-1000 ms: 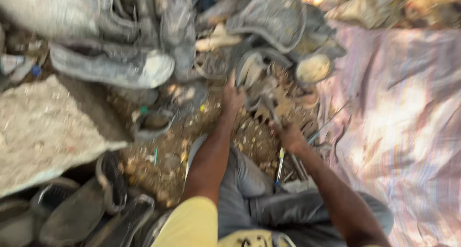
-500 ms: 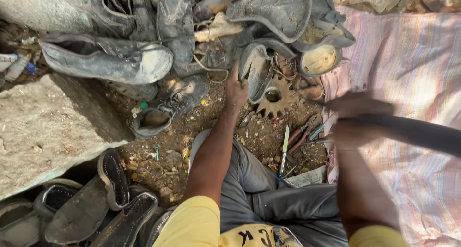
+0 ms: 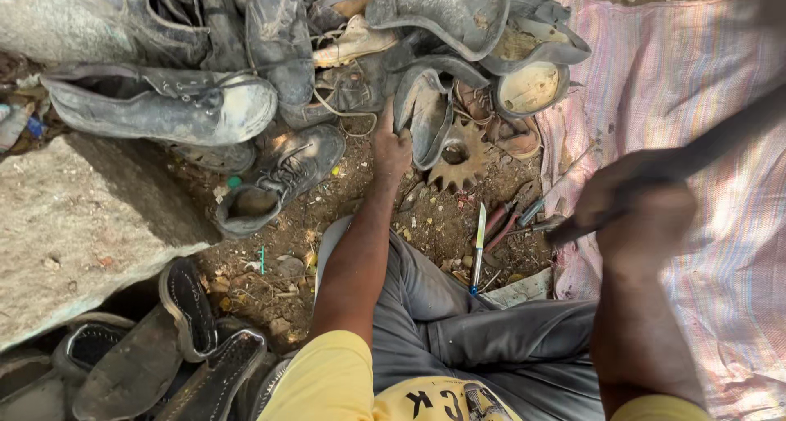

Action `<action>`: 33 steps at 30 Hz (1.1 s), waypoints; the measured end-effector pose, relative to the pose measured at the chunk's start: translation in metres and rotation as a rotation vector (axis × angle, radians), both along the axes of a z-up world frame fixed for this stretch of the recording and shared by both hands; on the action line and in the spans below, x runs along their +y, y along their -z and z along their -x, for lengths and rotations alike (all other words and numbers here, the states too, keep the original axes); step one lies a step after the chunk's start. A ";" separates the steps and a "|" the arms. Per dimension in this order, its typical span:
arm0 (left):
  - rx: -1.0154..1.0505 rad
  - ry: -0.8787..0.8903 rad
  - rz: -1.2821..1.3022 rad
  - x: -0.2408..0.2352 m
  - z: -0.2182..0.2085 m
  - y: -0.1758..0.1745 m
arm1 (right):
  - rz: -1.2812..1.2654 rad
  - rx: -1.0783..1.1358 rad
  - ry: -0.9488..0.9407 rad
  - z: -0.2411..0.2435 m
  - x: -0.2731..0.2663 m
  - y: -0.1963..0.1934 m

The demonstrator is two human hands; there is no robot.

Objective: The person sits on the ground and uses a hammer and a knife to separate the sole from a shoe. They repeatedly strike the shoe with the hammer and pry at the sole with the knife, then set the shoe aside and pick up another one to continue the process.

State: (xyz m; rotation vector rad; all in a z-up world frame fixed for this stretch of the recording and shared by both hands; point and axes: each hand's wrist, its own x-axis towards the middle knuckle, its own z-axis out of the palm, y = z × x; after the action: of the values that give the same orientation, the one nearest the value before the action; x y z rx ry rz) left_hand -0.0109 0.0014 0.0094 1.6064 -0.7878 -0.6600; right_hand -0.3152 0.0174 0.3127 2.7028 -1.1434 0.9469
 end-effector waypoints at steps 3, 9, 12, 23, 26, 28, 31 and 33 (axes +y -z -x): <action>-0.150 -0.026 0.109 -0.009 -0.004 0.009 | -0.287 -1.188 -0.692 -0.010 -0.028 -0.027; -0.077 -0.035 0.204 -0.002 0.002 0.021 | -1.083 0.153 0.357 -0.079 -0.002 0.156; -0.071 -0.025 0.051 -0.010 -0.007 0.019 | -1.253 0.234 0.428 -0.068 0.007 0.189; -0.278 -0.094 0.146 0.000 -0.002 0.018 | -0.330 -0.477 -0.170 -0.029 0.027 -0.045; -0.214 -0.090 0.047 0.003 0.000 0.026 | -0.343 -1.127 -0.647 -0.029 -0.017 -0.051; -0.197 -0.079 -0.045 0.001 0.002 0.031 | -0.305 -1.198 -0.643 -0.044 -0.027 -0.001; -0.457 -0.156 0.135 -0.005 -0.002 0.037 | -0.998 -0.259 0.148 -0.080 -0.002 0.102; -0.231 -0.124 0.264 0.003 0.005 0.045 | -1.463 0.107 0.520 -0.085 0.019 0.157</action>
State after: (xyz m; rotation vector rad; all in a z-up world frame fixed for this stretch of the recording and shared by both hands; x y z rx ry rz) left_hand -0.0163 0.0045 -0.0353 1.4893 -0.8955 -0.2706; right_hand -0.2301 0.0364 0.1561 2.6583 -3.1214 -0.3501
